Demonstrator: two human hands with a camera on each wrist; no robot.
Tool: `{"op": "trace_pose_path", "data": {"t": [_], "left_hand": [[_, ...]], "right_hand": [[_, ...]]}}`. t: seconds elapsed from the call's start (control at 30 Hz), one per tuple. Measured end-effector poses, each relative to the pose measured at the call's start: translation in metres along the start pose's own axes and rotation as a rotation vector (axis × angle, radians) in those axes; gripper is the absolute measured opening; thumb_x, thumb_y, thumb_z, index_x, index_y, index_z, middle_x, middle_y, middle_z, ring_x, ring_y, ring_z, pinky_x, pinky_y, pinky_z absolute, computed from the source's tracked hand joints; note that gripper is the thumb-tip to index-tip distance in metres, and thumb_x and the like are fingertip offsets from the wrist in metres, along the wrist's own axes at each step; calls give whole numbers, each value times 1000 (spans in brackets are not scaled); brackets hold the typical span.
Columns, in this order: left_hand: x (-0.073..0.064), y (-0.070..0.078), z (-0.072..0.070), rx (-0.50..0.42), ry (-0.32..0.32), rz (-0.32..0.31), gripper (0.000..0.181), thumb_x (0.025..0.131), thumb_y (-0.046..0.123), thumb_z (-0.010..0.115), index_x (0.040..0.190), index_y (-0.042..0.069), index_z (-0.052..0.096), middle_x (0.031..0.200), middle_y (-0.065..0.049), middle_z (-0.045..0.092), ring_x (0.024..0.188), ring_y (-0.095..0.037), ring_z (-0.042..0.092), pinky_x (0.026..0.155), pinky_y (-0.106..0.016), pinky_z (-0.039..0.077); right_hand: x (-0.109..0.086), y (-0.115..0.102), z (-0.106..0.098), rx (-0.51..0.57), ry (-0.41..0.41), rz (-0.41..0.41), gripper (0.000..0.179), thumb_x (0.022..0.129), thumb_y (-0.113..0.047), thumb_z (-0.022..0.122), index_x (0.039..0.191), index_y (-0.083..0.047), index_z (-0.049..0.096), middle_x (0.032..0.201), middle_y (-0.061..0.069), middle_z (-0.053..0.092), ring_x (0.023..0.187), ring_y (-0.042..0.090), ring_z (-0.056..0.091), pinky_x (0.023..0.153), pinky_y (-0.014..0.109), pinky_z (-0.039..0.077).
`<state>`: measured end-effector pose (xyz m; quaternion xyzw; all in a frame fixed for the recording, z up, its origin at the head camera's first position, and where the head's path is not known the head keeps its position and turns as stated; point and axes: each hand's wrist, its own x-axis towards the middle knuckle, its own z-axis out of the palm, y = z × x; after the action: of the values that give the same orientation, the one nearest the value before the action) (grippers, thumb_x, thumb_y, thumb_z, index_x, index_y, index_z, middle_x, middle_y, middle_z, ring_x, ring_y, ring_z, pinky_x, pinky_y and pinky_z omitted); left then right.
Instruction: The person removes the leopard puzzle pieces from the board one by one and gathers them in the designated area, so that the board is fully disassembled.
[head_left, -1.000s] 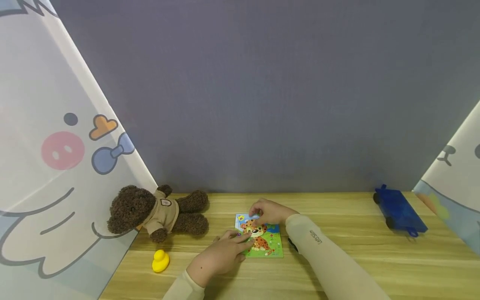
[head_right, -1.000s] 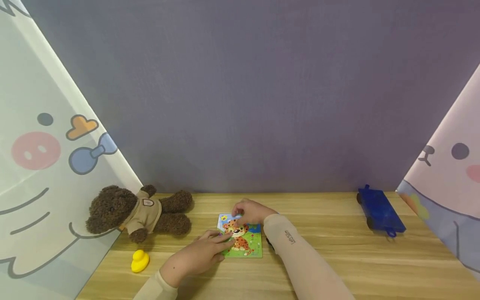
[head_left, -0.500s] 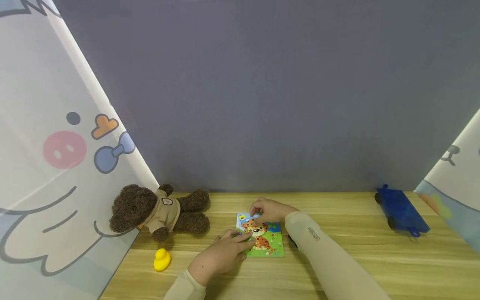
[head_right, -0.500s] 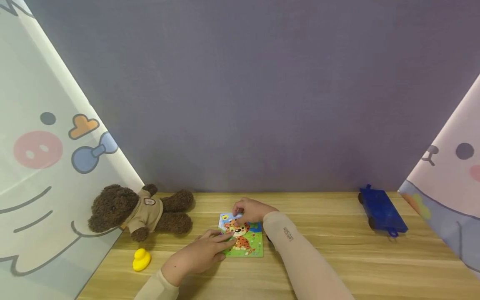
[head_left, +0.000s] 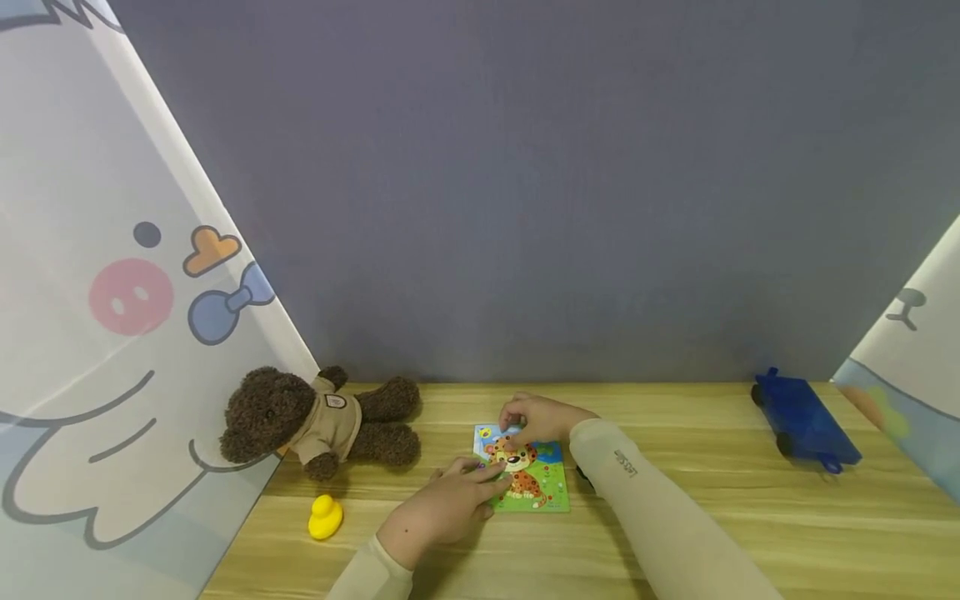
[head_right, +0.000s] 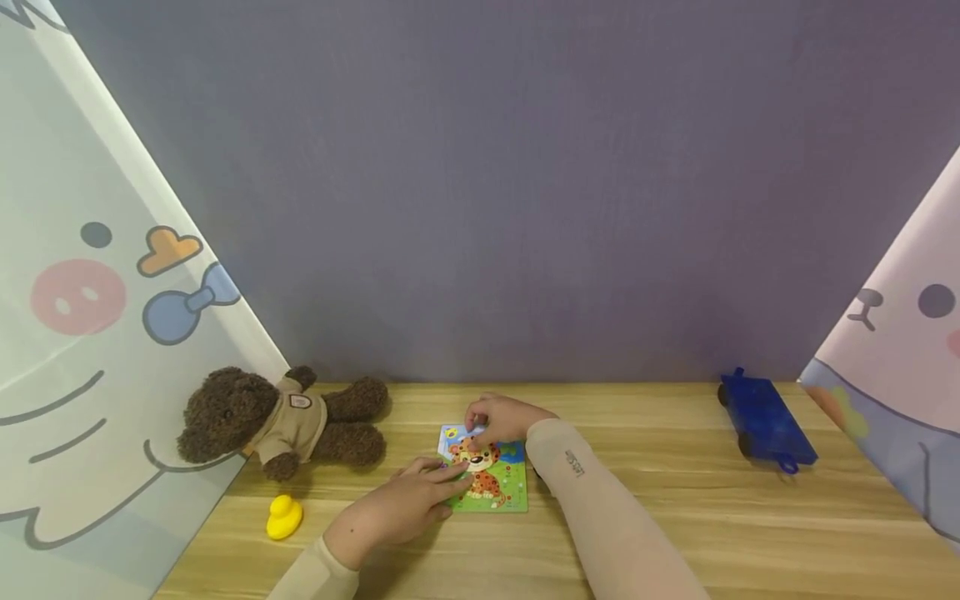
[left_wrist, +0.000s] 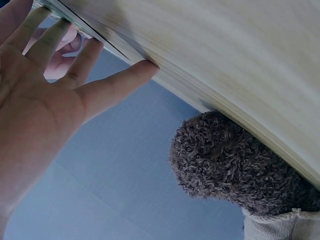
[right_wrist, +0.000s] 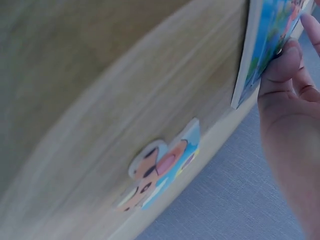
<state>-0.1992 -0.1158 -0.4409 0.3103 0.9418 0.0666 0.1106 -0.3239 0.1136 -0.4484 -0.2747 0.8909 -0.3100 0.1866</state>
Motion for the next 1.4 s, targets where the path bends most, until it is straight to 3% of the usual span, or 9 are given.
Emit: {"op": "trace_pose_path", "data": {"t": [0.27,0.47,0.57,0.8,1.13,1.4], "left_hand": [[-1,1,-1,1,3,4,56,105,30,67,159,37,52,172,14,40,156,-28,40,114,-77,45],[-1,1,-2,1,10,9,56,105,29,67,159,37,52,172,14,41,157,-30,40,113,-78,45],[-1,1,-2,-2,3,1,57,105,30,67,159,38,51,172,15,41,157,-29,39,114,-78,45],[0,0,-2,8,2,4,56,105,30,66,159,38,52,172,15,42,156,-28,40,112,-77,47],[-3,1,-5,31,7,16,57,105,29,66,159,37,51,172,14,41,155,-29,41,112,-74,49],[-1,-1,-3,4,-4,12,58,105,30,67,159,38,51,172,15,41,156,-28,40,113,-76,47]], "right_hand": [[2,4,2,45,6,33,25,91,-31,87,109,-24,70,124,-3,58,123,21,56,114,55,50],[3,6,2,73,8,25,25,91,-30,87,109,-23,69,125,-3,57,124,23,56,115,56,49],[3,7,2,83,5,18,26,92,-29,87,110,-22,69,122,-2,58,119,21,55,111,52,51],[4,9,3,94,1,1,27,93,-28,85,113,-21,68,104,0,61,96,17,53,85,35,47],[2,9,2,49,8,-45,27,95,-27,84,116,-21,68,100,0,61,91,17,53,80,34,48],[-3,9,3,97,3,-70,23,101,-21,77,121,-19,67,101,4,58,88,16,49,76,31,45]]}}
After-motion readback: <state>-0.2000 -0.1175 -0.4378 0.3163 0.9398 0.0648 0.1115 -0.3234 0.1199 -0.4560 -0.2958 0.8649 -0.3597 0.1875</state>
